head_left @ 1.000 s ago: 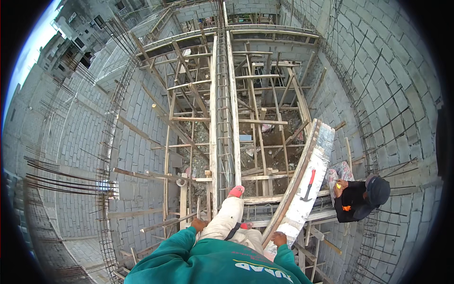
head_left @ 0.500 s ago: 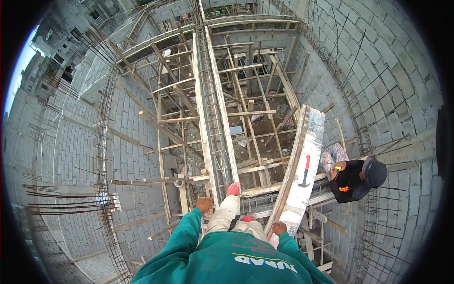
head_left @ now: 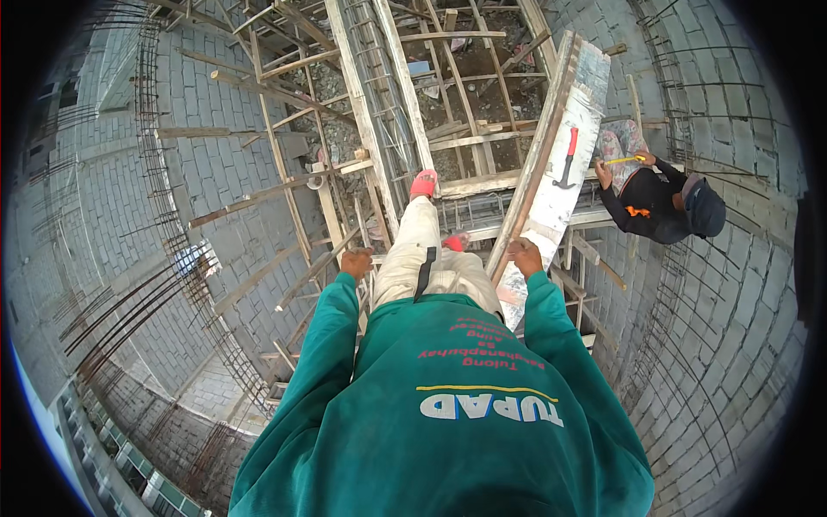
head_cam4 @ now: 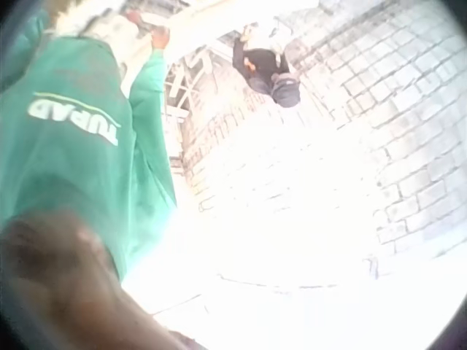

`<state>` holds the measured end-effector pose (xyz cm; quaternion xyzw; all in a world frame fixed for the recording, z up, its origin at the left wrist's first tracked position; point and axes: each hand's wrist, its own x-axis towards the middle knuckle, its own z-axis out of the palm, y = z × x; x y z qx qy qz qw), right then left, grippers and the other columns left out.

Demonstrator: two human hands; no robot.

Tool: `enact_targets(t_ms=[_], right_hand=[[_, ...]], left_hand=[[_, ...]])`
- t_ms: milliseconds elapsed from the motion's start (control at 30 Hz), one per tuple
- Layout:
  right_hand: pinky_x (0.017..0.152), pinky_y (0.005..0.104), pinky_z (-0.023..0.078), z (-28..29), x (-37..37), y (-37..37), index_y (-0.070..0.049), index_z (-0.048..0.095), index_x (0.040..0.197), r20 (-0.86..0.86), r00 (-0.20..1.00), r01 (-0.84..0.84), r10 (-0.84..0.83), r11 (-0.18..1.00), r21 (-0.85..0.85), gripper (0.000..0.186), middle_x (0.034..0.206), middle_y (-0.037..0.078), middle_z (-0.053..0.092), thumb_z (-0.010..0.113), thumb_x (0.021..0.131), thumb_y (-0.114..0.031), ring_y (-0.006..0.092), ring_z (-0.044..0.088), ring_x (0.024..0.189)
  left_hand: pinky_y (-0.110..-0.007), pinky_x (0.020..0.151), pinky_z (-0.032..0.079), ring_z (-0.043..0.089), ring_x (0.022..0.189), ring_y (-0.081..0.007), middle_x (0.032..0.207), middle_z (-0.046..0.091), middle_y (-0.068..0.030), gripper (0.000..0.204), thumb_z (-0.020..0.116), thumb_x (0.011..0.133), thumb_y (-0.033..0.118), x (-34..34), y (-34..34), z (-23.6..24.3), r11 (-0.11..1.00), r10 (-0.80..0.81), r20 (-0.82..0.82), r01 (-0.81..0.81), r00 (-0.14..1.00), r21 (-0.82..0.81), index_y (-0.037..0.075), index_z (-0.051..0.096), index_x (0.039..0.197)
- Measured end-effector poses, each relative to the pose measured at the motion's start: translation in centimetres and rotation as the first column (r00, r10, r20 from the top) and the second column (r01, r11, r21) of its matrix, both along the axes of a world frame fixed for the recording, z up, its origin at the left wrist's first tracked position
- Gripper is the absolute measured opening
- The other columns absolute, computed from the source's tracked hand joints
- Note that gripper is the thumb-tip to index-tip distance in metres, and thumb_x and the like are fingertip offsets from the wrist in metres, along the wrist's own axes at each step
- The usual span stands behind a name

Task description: Installing and securing wooden formwork for a concrete beam using a hammer and tape measure.

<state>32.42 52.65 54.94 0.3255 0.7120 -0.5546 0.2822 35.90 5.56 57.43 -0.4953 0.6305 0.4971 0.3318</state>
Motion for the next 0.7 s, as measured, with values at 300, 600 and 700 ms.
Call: enact_targets(t_ms=[300,600,700], right_hand=[[0.068,0.0352,0.054,-2.7,0.3,-0.9,0.000,0.074,0.103,0.103,0.980,-0.185,0.168,0.966,0.181,0.036,0.076,0.010,0.071,0.066,0.093,-0.033,0.0211,0.070,0.071],[0.070,0.0306,0.055,2.3,-9.7,-7.1,0.002,0.069,0.114,0.013,0.999,0.033,-0.033,0.998,-0.053,0.032,0.091,0.010,0.072,0.064,0.095,-0.024,0.0192,0.069,0.077],[0.073,0.0294,0.056,2.3,-10.5,-6.2,0.005,0.066,0.118,0.041,0.997,0.065,-0.064,0.998,-0.011,0.036,0.098,0.012,0.071,0.066,0.097,-0.025,0.0193,0.069,0.082]], left_hand=[[-0.043,0.061,0.046,0.072,0.078,-0.0211,0.089,0.073,-0.0068,0.032,0.067,0.091,0.037,5.3,-3.9,-2.3,0.986,-0.164,0.243,0.155,0.956,0.054,0.008,0.074,0.105],[-0.039,0.073,0.050,0.068,0.085,-0.0180,0.100,0.071,-0.0032,0.031,0.061,0.098,0.039,-9.3,-9.9,-0.2,0.977,0.003,-0.172,0.034,0.985,0.212,0.012,0.068,0.111],[-0.027,0.049,0.041,0.062,0.067,-0.0117,0.081,0.066,-0.0035,0.018,0.067,0.094,0.020,-14.7,-7.2,3.4,0.999,0.034,-0.212,-0.034,0.977,0.005,0.004,0.070,0.102]])
